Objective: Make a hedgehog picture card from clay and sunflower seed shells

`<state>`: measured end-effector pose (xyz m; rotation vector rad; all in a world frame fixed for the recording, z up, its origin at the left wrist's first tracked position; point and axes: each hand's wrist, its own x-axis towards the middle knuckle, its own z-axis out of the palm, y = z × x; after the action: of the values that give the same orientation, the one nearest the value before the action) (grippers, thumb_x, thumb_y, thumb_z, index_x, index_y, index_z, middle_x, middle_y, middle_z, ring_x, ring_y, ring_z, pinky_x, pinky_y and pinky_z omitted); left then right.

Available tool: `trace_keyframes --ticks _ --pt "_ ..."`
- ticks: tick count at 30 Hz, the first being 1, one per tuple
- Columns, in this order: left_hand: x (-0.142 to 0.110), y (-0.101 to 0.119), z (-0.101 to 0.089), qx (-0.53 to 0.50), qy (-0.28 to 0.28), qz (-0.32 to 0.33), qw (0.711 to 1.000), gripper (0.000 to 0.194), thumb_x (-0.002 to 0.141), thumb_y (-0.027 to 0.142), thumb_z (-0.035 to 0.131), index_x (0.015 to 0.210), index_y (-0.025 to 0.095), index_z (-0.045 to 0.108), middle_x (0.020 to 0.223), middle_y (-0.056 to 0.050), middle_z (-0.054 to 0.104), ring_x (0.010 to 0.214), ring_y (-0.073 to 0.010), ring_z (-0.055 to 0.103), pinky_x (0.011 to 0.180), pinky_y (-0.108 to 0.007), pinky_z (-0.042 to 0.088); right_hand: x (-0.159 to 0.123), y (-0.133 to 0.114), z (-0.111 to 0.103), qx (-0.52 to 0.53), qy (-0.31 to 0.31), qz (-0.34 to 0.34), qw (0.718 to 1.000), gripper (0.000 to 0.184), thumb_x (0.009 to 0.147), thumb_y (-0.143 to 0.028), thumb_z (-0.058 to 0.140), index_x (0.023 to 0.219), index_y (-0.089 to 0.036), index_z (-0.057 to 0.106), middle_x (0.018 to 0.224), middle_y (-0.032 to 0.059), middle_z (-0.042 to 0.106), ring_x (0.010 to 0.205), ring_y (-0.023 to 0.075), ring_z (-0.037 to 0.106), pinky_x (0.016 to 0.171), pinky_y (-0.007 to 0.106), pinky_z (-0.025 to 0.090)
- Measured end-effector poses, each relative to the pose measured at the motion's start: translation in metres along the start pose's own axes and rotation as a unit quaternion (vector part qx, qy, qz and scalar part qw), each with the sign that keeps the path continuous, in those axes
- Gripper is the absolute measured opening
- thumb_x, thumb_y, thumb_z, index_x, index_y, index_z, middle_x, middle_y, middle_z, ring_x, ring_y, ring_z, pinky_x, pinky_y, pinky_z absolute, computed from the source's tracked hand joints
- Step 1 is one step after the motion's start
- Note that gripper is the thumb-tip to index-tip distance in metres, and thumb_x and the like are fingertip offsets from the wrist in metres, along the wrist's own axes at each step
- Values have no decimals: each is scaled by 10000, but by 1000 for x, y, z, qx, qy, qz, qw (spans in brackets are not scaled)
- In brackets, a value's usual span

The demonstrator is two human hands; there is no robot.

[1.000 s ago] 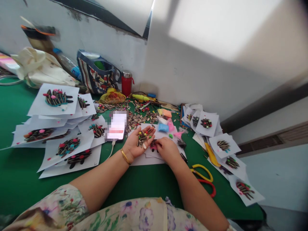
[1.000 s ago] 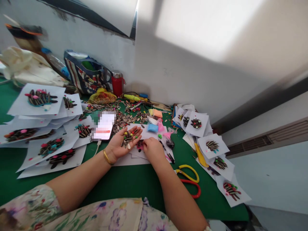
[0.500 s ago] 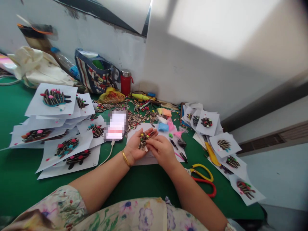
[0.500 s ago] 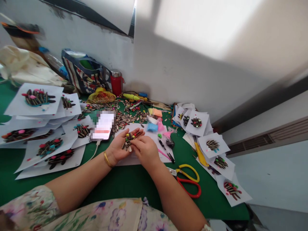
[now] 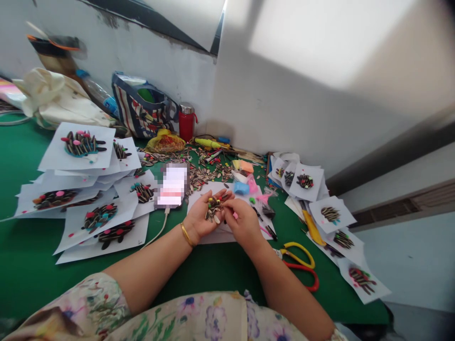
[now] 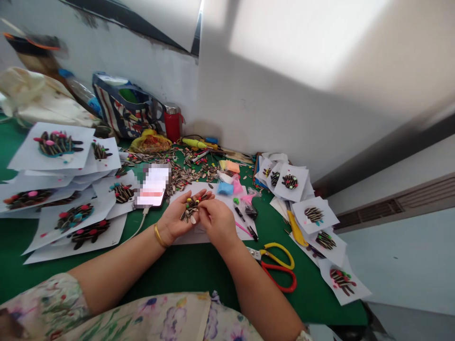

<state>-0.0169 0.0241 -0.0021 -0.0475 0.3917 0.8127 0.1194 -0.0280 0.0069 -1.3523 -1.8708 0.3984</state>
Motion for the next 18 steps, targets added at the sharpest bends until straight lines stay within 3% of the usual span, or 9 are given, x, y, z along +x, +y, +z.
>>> trace_keyframes --ticks 2,4,7,13,18 --pt "1 2 0 -13 9 15 1000 359 974 289 368 1113 83 627 992 -175 714 998 -254 691 793 -352 589 -3 -2 -2 96 -25 48 994 164 884 -233 488 922 -204 645 860 33 678 779 160 623 749 296 509" --pt "3 2 -1 -29 20 32 999 335 967 280 385 1089 89 632 963 -170 714 987 -255 695 812 -376 587 -5 -4 -4 201 -112 85 970 153 870 -215 478 869 -196 630 808 17 672 706 140 627 680 271 518" --pt "5 3 -2 -40 44 48 997 290 954 273 420 1023 104 646 927 -161 712 945 -249 704 817 -398 588 -7 -6 -4 281 -206 102 932 150 855 -191 487 848 -189 637 806 19 677 747 144 648 707 276 527" --pt "5 4 -3 -37 69 35 996 258 947 241 435 922 98 647 882 -153 705 898 -233 711 775 -355 601 -2 -2 -2 276 -91 100 952 99 850 -246 507 818 -196 586 1032 51 677 848 144 639 792 292 520" --pt "1 10 1 -60 74 71 993 261 954 247 435 909 101 647 885 -143 709 942 -246 702 834 -404 590 1 17 -10 212 -25 147 966 105 818 -294 540 825 -199 583 690 -10 598 624 136 574 610 258 487"
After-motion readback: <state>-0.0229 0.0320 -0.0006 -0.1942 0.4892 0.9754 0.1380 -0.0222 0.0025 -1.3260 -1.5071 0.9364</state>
